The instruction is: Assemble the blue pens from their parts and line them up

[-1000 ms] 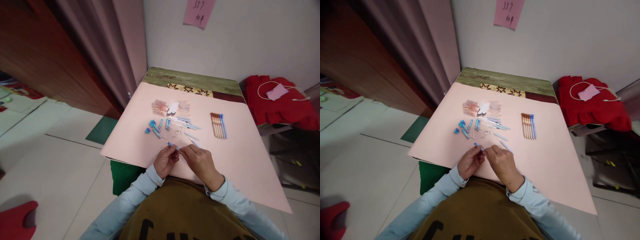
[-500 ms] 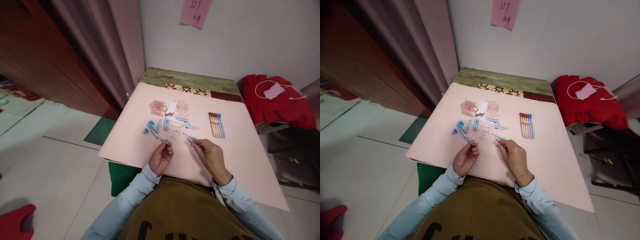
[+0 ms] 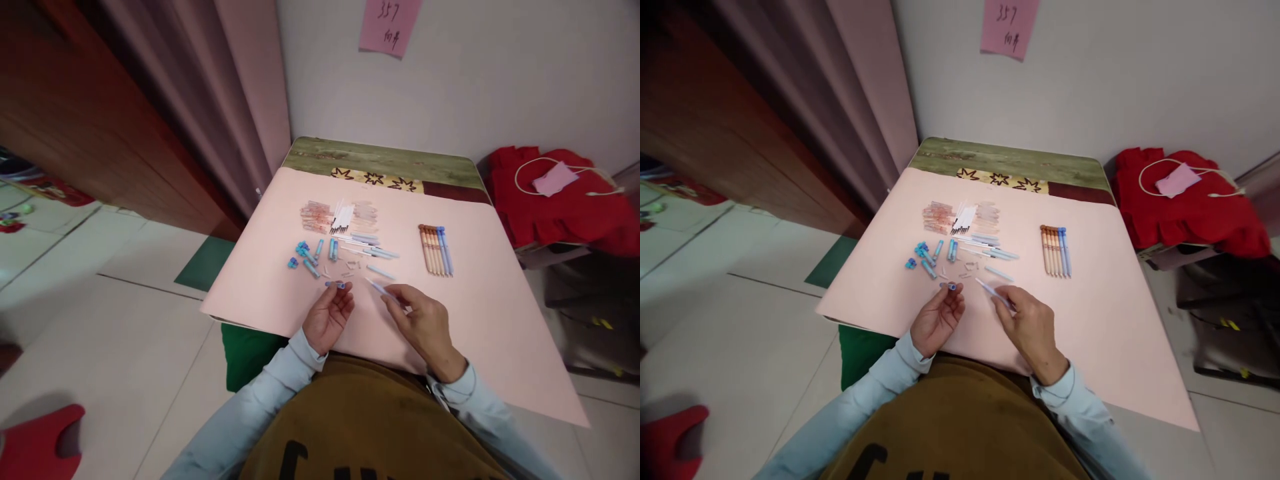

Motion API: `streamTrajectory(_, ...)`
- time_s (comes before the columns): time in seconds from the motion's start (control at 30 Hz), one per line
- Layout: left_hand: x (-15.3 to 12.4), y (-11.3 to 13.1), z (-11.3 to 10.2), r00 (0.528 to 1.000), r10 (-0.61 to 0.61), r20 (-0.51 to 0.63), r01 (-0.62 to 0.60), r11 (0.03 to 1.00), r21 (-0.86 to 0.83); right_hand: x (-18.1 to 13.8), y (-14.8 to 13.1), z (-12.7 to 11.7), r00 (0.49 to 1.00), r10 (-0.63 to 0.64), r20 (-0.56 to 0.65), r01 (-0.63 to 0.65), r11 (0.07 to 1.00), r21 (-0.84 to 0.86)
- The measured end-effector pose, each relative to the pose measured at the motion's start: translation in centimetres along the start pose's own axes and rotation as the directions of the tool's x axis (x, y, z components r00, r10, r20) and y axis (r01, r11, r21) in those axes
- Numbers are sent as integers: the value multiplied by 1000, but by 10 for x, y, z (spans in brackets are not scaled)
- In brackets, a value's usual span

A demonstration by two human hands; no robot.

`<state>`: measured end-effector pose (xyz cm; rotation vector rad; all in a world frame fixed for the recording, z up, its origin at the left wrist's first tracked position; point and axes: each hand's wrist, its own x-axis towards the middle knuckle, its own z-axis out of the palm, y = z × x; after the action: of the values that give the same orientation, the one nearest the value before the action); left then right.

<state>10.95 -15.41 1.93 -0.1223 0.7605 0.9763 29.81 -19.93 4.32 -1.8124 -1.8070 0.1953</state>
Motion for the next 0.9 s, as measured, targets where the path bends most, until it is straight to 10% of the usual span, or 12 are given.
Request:
streamTrajectory(0.43, -2, -12, 0, 983, 147, 113, -170, 956, 239, -3, -18, 2, 985, -173, 23, 173, 985, -7)
streamTrajectory(0.9, 23, -7, 11, 961, 226, 162, -272, 887, 374, 7, -11, 30, 994, 4, -111, 18, 980, 199)
